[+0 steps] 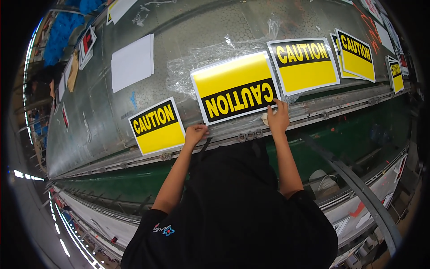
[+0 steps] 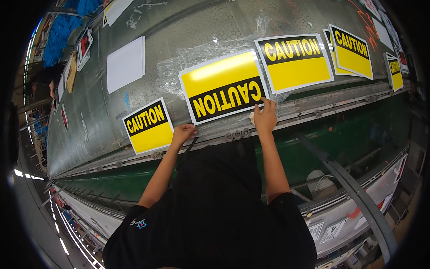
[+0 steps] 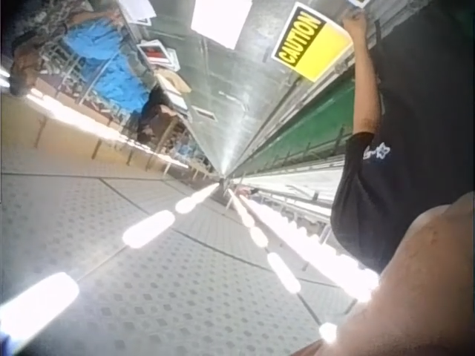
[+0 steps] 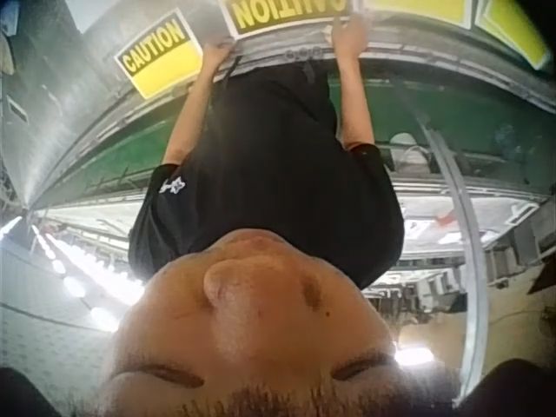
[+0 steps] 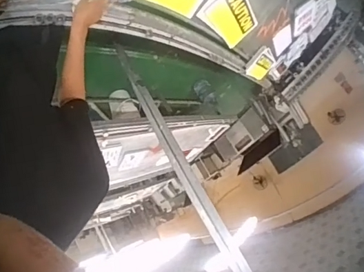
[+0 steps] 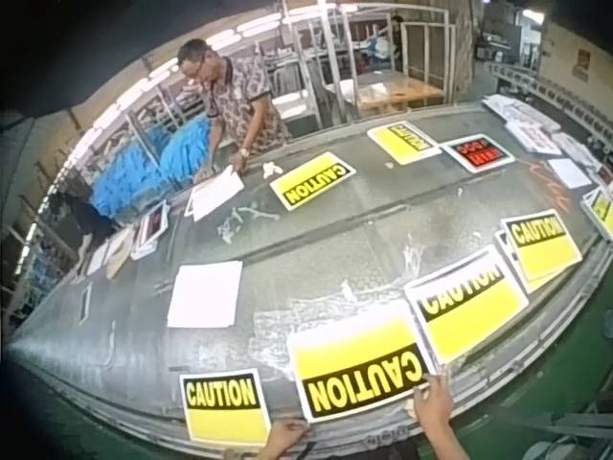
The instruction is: Applying and smoothing out large 'CAUTION' signs onto a curved industrial surface using a cloth.
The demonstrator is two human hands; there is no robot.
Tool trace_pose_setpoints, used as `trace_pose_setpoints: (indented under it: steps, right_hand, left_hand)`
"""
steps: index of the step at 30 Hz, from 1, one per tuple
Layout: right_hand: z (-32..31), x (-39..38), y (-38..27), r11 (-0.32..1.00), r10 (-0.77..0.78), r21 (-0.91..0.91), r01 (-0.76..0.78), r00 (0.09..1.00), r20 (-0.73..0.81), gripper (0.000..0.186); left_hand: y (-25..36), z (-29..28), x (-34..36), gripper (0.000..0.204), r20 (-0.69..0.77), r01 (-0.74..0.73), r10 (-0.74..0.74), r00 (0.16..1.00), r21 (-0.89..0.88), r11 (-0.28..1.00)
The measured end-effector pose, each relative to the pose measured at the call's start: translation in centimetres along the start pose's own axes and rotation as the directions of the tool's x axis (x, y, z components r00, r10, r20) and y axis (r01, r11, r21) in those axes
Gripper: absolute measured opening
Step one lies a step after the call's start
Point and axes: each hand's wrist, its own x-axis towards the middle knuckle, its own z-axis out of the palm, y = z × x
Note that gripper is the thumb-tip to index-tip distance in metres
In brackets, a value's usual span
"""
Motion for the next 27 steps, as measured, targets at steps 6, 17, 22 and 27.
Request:
trace_pose_setpoints:
  steps: [6, 17, 22, 27]
  right_hand:
    - [0.0, -0.6, -0.8, 0.999, -0.02, 0.035, 0.02, 1.0, -0.007, 0.029]
    - [3.8, -3.5, -5.5, 0.993, -0.075, 0.119, -0.009, 0.729, 0.68, 0.031]
    - [10.3, -7.1, -8.2, 0.873, -0.103, 0.35, -0.339, 0.574, 0.813, 0.037]
    - [11.7, -9.1, -10.9, 0.47, 0.127, 0.324, -0.821, 0.426, 0.896, 0.026]
  left_hand:
    - [0.0, 0.4, 0.3, 0.021, -0.009, 0.036, -0.036, 0.999, 0.009, 0.999]
    - [-0.9, 0.4, 0.6, 0.034, 0.109, 0.208, -0.184, 0.977, -0.28, 0.937]
    - [0.5, 0.4, 0.2, 0.033, 0.181, 0.267, -0.213, 0.96, -0.366, 0.892]
    - [-1.3, -0.3, 1.4, 0.031, 0.308, 0.25, -0.12, 0.944, -0.429, 0.868]
